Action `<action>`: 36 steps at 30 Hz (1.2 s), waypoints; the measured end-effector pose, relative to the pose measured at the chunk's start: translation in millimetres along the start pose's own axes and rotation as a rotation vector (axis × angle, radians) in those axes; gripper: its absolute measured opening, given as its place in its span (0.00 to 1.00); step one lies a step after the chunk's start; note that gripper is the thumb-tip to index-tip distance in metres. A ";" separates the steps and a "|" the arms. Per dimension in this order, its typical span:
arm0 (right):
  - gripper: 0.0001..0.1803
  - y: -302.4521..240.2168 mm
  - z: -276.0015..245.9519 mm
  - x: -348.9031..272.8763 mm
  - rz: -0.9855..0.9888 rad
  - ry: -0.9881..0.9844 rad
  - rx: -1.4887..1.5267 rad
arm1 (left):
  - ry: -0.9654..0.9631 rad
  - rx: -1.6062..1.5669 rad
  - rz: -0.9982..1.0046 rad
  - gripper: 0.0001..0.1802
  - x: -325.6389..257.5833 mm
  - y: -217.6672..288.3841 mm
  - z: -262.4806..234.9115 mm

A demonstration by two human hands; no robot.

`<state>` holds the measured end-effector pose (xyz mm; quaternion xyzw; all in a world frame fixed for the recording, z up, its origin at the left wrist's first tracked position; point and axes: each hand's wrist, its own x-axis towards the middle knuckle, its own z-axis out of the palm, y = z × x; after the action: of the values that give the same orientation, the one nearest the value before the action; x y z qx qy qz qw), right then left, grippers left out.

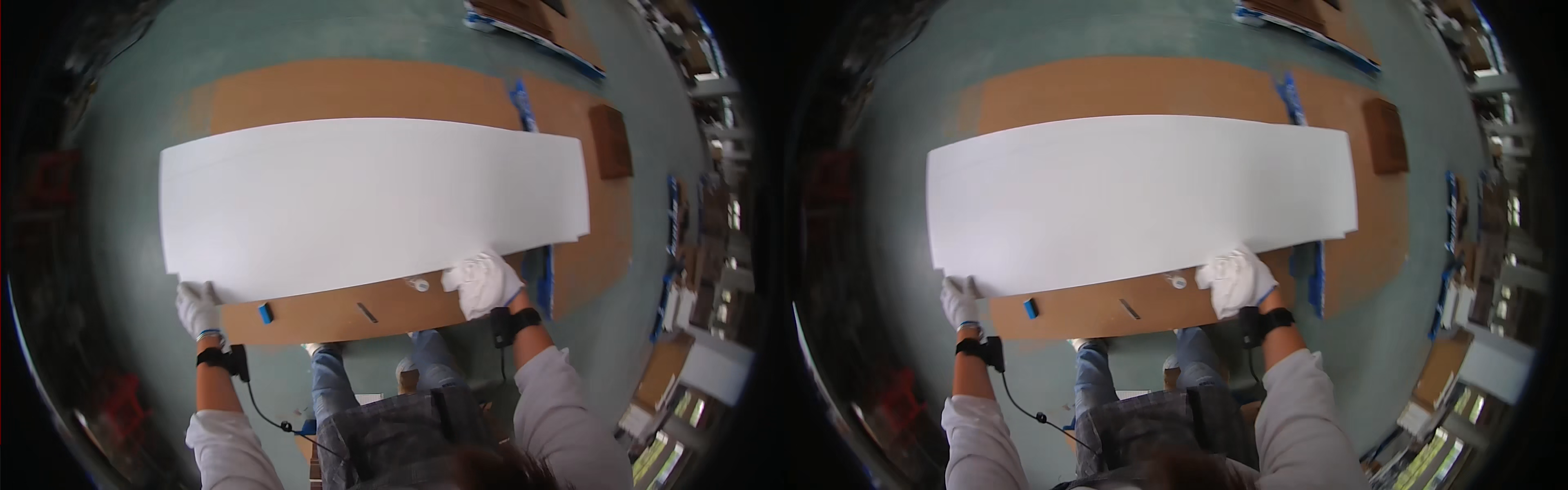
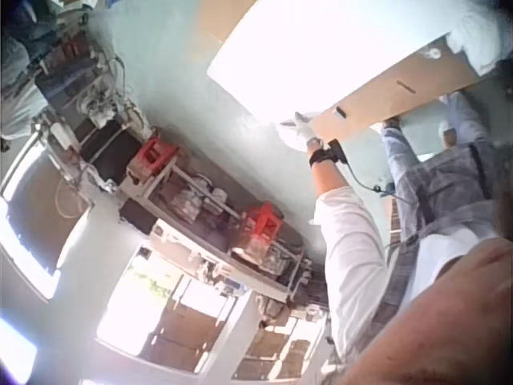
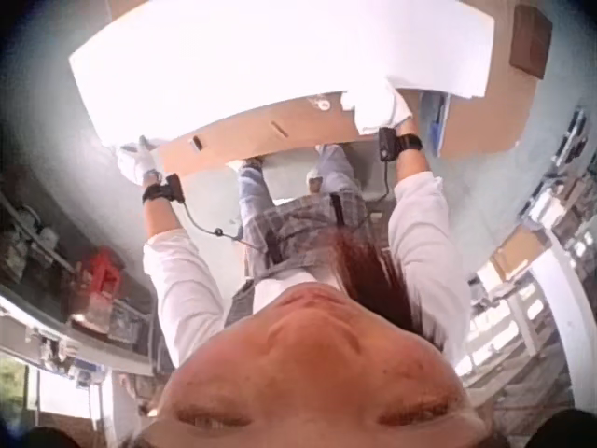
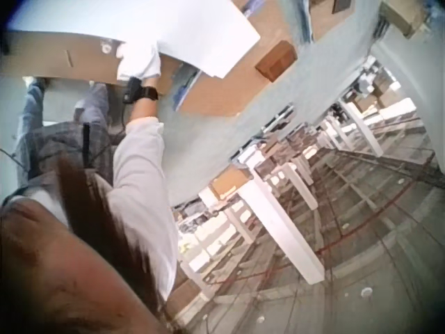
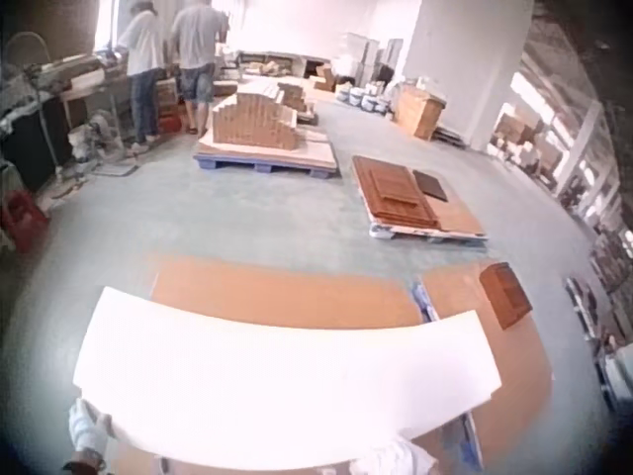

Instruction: Wiping down and scraping furniture panels to clean them.

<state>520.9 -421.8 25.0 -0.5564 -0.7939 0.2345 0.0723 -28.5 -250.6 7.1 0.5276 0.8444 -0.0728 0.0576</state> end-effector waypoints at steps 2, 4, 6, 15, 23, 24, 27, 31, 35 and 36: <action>0.19 7.6 -6.9 -4.1 0.005 0.015 0.081 | -0.161 0.067 -0.003 0.31 -34.4 29.0 -37.1; 0.19 -0.6 -8.2 0.0 0.090 -0.066 0.180 | 0.072 0.085 0.293 0.30 -58.1 11.3 -4.5; 0.20 22.7 18.5 -42.1 0.074 -0.086 -0.223 | -0.278 -0.143 0.581 0.41 -93.2 65.2 0.8; 0.33 132.3 159.3 -150.3 0.639 -0.063 2.052 | 0.065 0.003 0.963 0.34 -156.8 117.2 4.6; 0.29 42.4 104.0 -168.2 0.550 -0.016 1.786 | 0.207 0.061 1.091 0.29 -197.0 83.8 -4.6; 0.29 31.1 86.4 -169.5 0.548 -0.015 1.751 | 0.141 0.094 1.118 0.29 -203.6 82.1 -17.0; 0.27 -10.7 21.9 -148.8 0.482 -0.036 1.651 | 0.005 0.153 1.214 0.30 -205.6 69.2 -68.8; 0.26 -37.9 -95.9 -138.9 0.353 0.022 1.472 | -0.107 0.149 1.375 0.32 -185.4 105.2 -129.8; 0.21 -48.4 -137.9 -101.1 0.436 0.335 1.296 | -0.265 -0.027 1.373 0.27 -140.3 130.3 -166.4; 0.21 -51.0 -154.7 -91.4 0.453 0.268 0.828 | -0.297 -0.042 1.347 0.25 -131.2 142.3 -181.7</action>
<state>569.6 -474.2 197.5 -0.6649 -0.4768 0.4664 0.3362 153.0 -271.4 199.7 0.9204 0.3170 -0.0761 0.2157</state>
